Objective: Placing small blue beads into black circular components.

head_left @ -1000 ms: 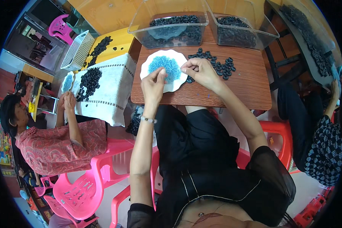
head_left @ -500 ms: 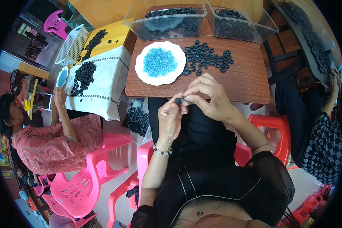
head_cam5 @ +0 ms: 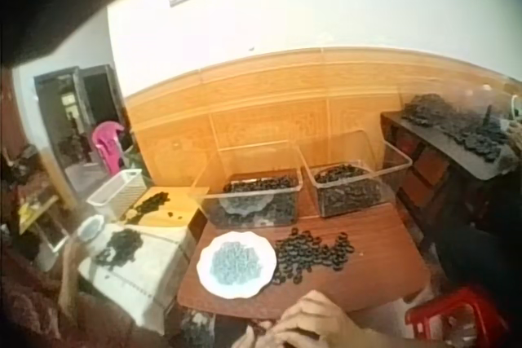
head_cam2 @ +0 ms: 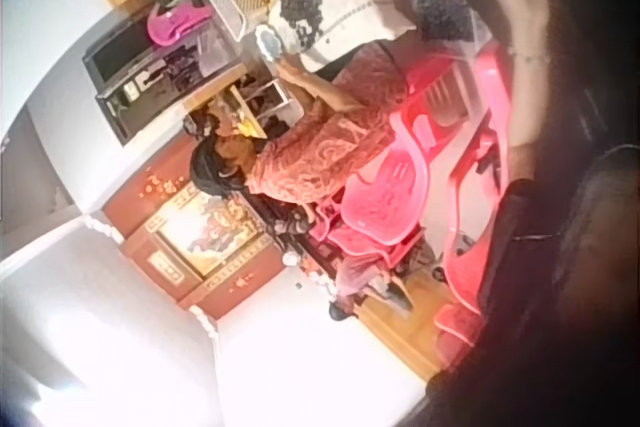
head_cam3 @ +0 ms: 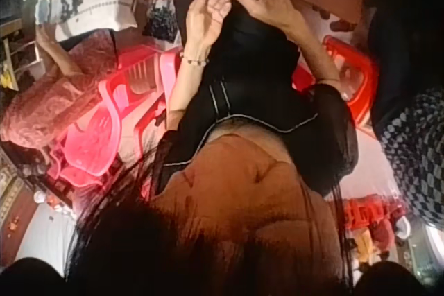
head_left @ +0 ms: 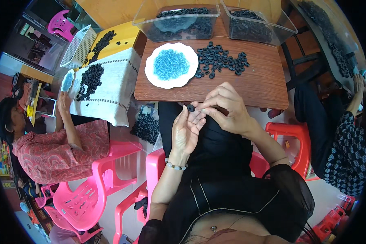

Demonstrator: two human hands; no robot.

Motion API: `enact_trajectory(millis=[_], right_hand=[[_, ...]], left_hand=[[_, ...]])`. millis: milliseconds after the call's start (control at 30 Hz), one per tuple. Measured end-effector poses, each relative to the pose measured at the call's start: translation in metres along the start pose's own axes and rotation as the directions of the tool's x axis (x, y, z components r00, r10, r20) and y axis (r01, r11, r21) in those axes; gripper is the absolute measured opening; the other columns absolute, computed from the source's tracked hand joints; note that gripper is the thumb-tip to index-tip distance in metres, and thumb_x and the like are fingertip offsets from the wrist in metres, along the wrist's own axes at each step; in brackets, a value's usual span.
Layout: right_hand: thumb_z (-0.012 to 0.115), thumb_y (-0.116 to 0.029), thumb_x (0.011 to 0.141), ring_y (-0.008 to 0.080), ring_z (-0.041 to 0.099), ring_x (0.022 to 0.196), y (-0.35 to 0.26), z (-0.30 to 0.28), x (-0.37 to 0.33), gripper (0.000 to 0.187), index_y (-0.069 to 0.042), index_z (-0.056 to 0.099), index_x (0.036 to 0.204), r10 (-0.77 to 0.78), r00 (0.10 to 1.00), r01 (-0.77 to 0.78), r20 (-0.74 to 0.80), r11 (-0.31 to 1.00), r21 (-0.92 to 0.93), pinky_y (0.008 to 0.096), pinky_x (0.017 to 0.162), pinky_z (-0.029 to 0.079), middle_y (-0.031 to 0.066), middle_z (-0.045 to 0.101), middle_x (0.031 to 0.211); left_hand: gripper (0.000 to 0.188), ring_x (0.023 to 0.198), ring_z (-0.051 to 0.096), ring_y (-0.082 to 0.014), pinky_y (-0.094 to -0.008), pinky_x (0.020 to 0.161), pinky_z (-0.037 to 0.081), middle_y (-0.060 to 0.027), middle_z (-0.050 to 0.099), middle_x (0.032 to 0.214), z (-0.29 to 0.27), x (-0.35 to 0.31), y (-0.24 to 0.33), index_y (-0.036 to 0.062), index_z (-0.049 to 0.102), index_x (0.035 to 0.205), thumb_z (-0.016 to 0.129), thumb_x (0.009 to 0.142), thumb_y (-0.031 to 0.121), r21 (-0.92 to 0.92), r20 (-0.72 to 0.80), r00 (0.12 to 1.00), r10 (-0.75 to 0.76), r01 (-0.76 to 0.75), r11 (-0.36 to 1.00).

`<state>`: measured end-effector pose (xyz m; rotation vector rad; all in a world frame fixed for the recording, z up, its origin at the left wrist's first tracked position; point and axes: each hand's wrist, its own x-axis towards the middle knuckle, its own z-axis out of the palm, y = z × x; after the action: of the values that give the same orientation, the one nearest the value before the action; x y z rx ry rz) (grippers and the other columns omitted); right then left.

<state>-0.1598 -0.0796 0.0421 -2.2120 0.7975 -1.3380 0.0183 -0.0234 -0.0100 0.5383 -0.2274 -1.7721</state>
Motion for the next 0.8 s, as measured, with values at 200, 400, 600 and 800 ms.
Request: enact_trajectory(millis=[200, 400, 600, 800], right_hand=[[0.077, -0.005, 0.075, 0.0251, 0.057, 0.086, 0.009, 0.004, -0.008, 0.017, -0.008, 0.069, 0.09, -0.086, 0.996, 0.085, -0.012, 0.992, -0.091, 0.0359, 0.075, 0.047, 0.0043, 0.063, 0.091], [0.079, -0.005, 0.074, 0.0226, 0.056, 0.085, 0.011, 0.008, -0.01, 0.019, -0.008, 0.073, 0.091, -0.1, 0.995, 0.099, 0.0, 0.991, -0.095, 0.0335, 0.074, 0.047, 0.0032, 0.064, 0.091], [0.078, -0.005, 0.072, 0.0229, 0.057, 0.085, 0.012, 0.014, -0.012, 0.018, -0.008, 0.072, 0.089, -0.125, 0.992, 0.125, 0.008, 0.975, -0.181, 0.0343, 0.074, 0.047, 0.0029, 0.064, 0.09], [0.078, -0.007, 0.072, 0.0237, 0.057, 0.086, 0.014, 0.017, -0.013, 0.019, -0.008, 0.072, 0.09, -0.073, 0.997, 0.076, 0.025, 0.982, -0.174, 0.0346, 0.075, 0.047, 0.0031, 0.063, 0.09]], left_hand=[[0.034, 0.109, 0.066, -0.0226, -0.0369, 0.095, 0.055, -0.0145, 0.068, 0.116, 0.006, -0.002, -0.004, 0.0015, 0.055, 0.124, 0.044, 0.108, 0.03, -0.013, -0.101, 0.994, -0.04, 0.039, 0.999], [0.034, 0.114, 0.063, -0.0182, -0.0387, 0.103, 0.05, -0.0104, 0.067, 0.118, 0.011, -0.003, -0.006, 0.0042, 0.056, 0.124, 0.042, 0.108, 0.032, -0.014, -0.072, 0.994, -0.081, 0.081, 0.997], [0.031, 0.114, 0.062, -0.016, -0.0388, 0.103, 0.049, -0.0064, 0.067, 0.117, 0.016, -0.003, -0.01, 0.0062, 0.057, 0.121, 0.045, 0.108, 0.032, 0.009, -0.154, 0.985, -0.078, 0.081, 0.997], [0.03, 0.113, 0.063, -0.0154, -0.0398, 0.104, 0.048, -0.0053, 0.067, 0.115, 0.012, -0.006, -0.017, 0.0071, 0.057, 0.121, 0.048, 0.107, 0.032, 0.066, -0.15, 0.988, -0.041, 0.051, 0.997]])
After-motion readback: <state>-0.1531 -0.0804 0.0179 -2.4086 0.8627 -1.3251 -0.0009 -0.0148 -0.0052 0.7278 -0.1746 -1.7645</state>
